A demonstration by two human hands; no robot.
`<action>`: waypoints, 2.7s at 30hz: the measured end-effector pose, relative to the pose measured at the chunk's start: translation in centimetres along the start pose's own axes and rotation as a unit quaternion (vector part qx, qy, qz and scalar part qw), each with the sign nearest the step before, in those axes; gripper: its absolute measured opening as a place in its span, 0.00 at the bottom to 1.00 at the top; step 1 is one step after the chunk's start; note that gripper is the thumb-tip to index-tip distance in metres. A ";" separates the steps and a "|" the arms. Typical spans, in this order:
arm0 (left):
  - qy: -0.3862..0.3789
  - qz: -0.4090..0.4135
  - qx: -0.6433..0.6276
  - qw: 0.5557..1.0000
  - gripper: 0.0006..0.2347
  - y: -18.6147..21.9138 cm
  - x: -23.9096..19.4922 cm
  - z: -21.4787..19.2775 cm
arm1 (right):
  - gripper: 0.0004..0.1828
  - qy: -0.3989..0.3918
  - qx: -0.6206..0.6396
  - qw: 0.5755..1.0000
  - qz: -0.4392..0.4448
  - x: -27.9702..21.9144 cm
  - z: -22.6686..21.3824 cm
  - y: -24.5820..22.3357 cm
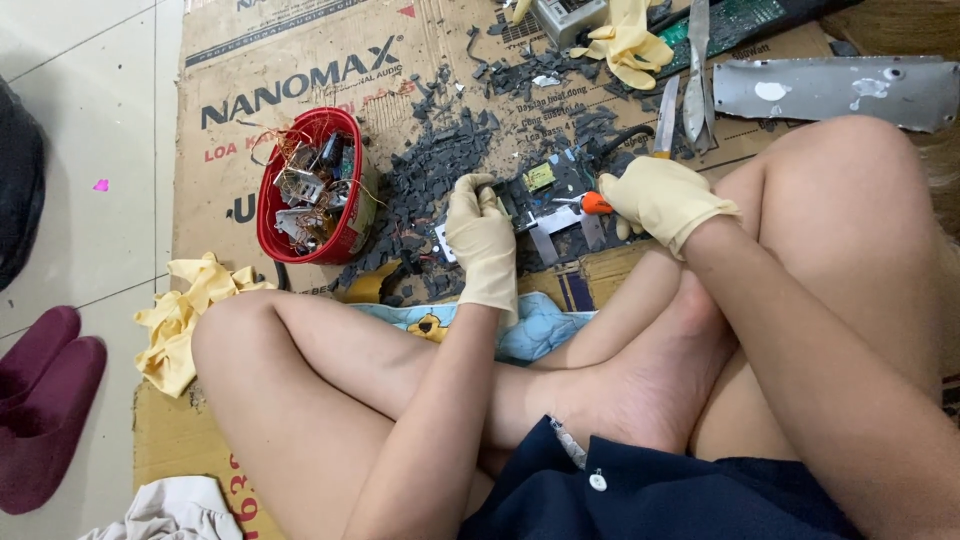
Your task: The person sits on a cardboard sheet on the floor and uses a screwdriver to disassemble a small electronic device. They remove screws and separate the casing, placing the disassembled parts into a red bucket nearby.
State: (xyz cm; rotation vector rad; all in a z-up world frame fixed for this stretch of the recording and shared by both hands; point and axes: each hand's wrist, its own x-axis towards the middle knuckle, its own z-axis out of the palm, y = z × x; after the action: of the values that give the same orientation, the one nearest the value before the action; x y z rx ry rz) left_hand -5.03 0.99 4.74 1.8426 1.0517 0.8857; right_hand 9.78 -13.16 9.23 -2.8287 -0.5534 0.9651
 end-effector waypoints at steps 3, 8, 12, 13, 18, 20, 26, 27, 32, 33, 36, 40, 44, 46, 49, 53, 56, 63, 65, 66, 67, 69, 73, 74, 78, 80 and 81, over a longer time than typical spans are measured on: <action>-0.001 0.059 -0.050 0.997 0.08 1.0 0.1 -1.0 | 0.40 -0.003 0.010 1.000 -0.008 0.1 0.0 0.1; 0.049 0.118 -0.119 0.985 0.08 0.6 1.3 -1.2 | 0.40 0.000 -0.005 1.000 -0.011 -1.2 -0.3 -0.4; 0.111 0.146 -0.096 0.978 0.09 -0.5 2.8 -1.5 | 0.40 -0.005 0.006 1.000 -0.014 -1.6 -0.6 -0.5; 0.110 0.146 -0.094 0.979 0.09 -0.7 3.0 -1.5 | 0.40 -0.007 0.007 1.000 -0.014 -1.5 -0.5 -0.5; 0.007 0.096 0.209 0.973 0.46 0.3 3.6 -2.5 | 0.39 -0.014 0.014 1.000 -0.022 -1.0 -0.5 -0.3; -0.028 0.095 0.223 0.970 0.47 1.5 2.7 -2.4 | 0.39 -0.017 0.016 1.000 -0.019 -0.9 -0.6 -0.3; -0.194 0.097 0.281 0.935 0.37 1.4 1.4 -1.2 | 0.39 -0.022 0.021 0.999 -0.016 -0.9 -0.6 -0.2; -0.202 0.113 0.314 0.921 0.34 0.5 1.4 -0.7 | 0.39 -0.020 0.019 0.999 -0.016 -0.6 -0.5 -0.1; -0.097 0.226 0.333 0.910 0.19 -4.6 2.8 1.9 | 0.39 -0.012 0.006 1.000 -0.025 -0.7 -0.3 -0.2; -0.053 0.265 0.331 0.904 0.15 -5.4 3.2 2.4 | 0.39 -0.010 -0.002 1.000 -0.026 -0.8 -0.2 -0.3; -0.016 0.258 0.339 0.905 0.12 -4.3 4.3 2.8 | 0.39 0.004 -0.007 1.000 -0.025 -0.5 0.1 -0.2; 0.016 0.260 0.355 0.898 0.14 -3.9 4.2 3.4 | 0.38 0.019 -0.026 0.999 -0.024 0.2 0.3 0.1; 0.065 0.282 0.358 0.888 0.12 -2.9 3.6 3.1 | 0.36 0.069 -0.071 0.994 -0.049 0.3 0.3 0.0; 0.074 0.289 0.357 0.885 0.12 -2.7 3.4 3.4 | 0.37 0.088 -0.089 0.990 -0.065 -1.5 -0.5 -0.4; 0.079 0.283 0.350 0.889 0.11 -1.5 3.2 2.7 | 0.36 0.137 -0.144 0.978 -0.056 -4.1 -1.7 -0.9; 0.004 0.231 0.349 0.908 0.12 0.0 2.5 1.8 | 0.33 0.276 -0.214 0.928 -0.131 -3.6 -0.9 2.0; 0.003 0.228 0.360 0.905 0.11 0.1 2.5 2.1 | 0.36 0.252 -0.231 0.932 -0.120 -3.7 -1.7 1.7; 0.009 0.227 0.367 0.902 0.11 0.1 2.6 2.0 | 0.33 0.202 -0.305 0.923 -0.117 -3.8 -3.5 -1.3; 0.007 0.224 0.368 0.903 0.11 0.1 2.6 2.0 | 0.30 0.221 -0.317 0.909 -0.156 -3.7 -3.7 -1.9; 0.004 0.223 0.370 0.902 0.11 0.1 2.7 2.0 | 0.28 0.238 -0.325 0.894 -0.195 -3.6 -3.8 -2.3; 0.007 0.217 0.369 0.904 0.11 0.2 2.7 1.8 | 0.28 0.238 -0.330 0.892 -0.199 -3.6 -3.9 -2.5; 0.016 0.231 0.363 0.903 0.10 0.5 2.8 1.9 | 0.09 0.225 -0.436 0.830 -0.267 -3.6 -4.3 -2.6; -0.011 0.209 0.378 0.902 0.10 0.8 2.8 1.7 | 0.14 0.235 -0.403 0.854 -0.231 -3.4 -2.9 -3.7; -0.002 0.217 0.369 0.904 0.10 0.7 2.9 1.8 | 0.13 0.271 -0.390 0.843 -0.254 -3.6 -2.5 -3.9; -0.018 0.206 0.361 0.909 0.10 0.7 2.8 1.6 | 0.15 0.272 -0.369 0.852 -0.252 -4.1 -1.6 -4.2; 0.029 0.245 0.340 0.907 0.08 -0.6 3.1 2.3 | 0.17 0.239 -0.366 0.869 -0.231 -4.4 -1.0 -3.6; 0.080 0.289 0.312 0.901 0.08 -1.0 3.5 2.8 | 0.19 0.214 -0.363 0.883 -0.205 -4.5 -1.0 -3.4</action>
State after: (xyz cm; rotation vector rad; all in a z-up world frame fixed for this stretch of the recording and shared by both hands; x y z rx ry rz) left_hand -1.51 3.57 3.25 2.7546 0.9624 1.1374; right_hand 6.06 -11.61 13.32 -3.1198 -1.6333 0.0185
